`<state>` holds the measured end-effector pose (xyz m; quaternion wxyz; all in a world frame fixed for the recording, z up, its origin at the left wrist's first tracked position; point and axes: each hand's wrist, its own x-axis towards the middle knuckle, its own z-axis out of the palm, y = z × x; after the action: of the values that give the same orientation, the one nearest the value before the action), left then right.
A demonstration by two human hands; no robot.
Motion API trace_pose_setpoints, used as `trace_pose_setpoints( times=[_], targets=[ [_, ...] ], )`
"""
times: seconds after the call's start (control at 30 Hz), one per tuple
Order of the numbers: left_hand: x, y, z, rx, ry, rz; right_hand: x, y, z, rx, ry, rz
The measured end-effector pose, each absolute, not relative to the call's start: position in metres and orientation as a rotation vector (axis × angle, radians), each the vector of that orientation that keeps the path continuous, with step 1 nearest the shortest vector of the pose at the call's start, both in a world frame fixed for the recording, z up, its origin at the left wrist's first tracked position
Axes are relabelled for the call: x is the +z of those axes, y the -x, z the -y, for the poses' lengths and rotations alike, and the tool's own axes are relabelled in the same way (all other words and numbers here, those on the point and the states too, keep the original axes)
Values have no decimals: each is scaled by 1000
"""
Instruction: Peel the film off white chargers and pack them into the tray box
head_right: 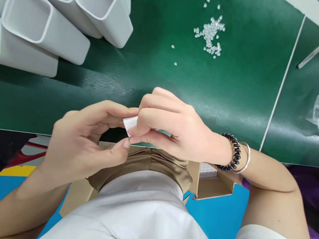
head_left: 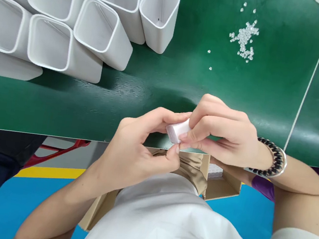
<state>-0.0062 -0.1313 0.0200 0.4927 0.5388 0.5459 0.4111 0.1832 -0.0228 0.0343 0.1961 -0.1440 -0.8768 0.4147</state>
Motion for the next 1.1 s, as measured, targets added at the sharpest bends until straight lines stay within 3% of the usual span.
trace_pose_setpoints(
  times=[1.1],
  targets=[
    [11,13,131,981,-1255,-1235,33,-180,13,1328,492,2447]
  ],
)
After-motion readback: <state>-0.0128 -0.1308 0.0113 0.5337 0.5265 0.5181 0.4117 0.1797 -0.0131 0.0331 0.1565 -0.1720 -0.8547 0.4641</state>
